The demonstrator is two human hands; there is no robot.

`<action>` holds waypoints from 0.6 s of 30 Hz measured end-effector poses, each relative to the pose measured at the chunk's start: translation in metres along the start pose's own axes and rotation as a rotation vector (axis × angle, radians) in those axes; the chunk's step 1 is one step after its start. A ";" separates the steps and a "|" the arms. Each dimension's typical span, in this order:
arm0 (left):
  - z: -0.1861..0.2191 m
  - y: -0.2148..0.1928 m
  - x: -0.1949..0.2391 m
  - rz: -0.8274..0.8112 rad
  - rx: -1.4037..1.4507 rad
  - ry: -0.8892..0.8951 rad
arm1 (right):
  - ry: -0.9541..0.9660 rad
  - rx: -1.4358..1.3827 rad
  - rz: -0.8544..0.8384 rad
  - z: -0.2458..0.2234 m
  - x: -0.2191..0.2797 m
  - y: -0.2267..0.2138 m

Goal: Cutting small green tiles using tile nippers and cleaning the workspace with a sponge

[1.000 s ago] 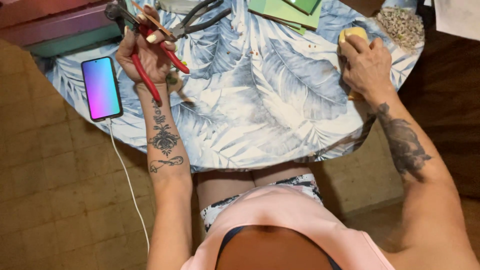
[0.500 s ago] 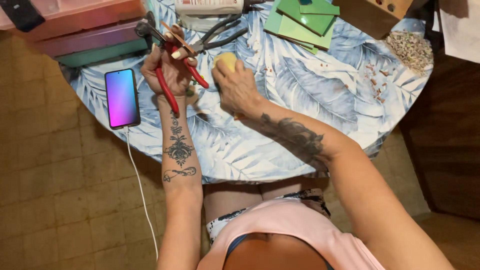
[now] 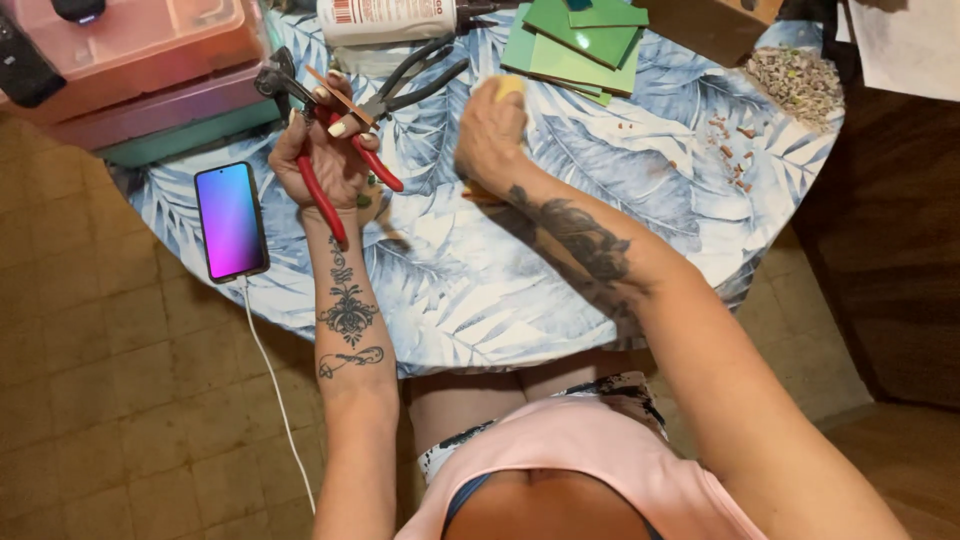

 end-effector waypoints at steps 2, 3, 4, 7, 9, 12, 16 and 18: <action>0.000 -0.003 0.001 0.018 0.005 -0.008 | 0.015 0.078 -0.083 0.012 0.012 0.004; 0.000 -0.005 0.001 0.034 0.004 -0.009 | 0.025 0.159 -0.161 0.018 0.017 0.007; 0.000 -0.004 0.002 0.030 0.005 -0.006 | 0.026 0.163 -0.158 0.022 0.020 0.007; -0.001 -0.006 0.000 0.047 0.027 -0.027 | -0.011 0.074 -0.052 0.031 0.020 0.002; -0.001 -0.008 0.001 0.041 0.007 -0.032 | -0.321 0.083 0.224 0.022 0.016 -0.009; -0.003 -0.003 0.000 0.049 0.024 -0.027 | -0.298 -0.235 0.379 0.034 -0.003 0.003; 0.001 -0.001 -0.004 0.039 -0.030 0.004 | -0.255 -0.395 0.336 0.054 0.020 0.000; 0.000 -0.001 0.000 0.038 -0.028 -0.010 | -0.166 -0.307 0.200 0.060 0.030 0.014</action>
Point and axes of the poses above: each hand's wrist, its own x-axis away from the middle knuckle, its own y-axis out of the palm, z = x × y, the point moved 5 cm from there along -x, towards the middle knuckle, and after that the axes turned 10 degrees about -z, right-handed, at the moved point
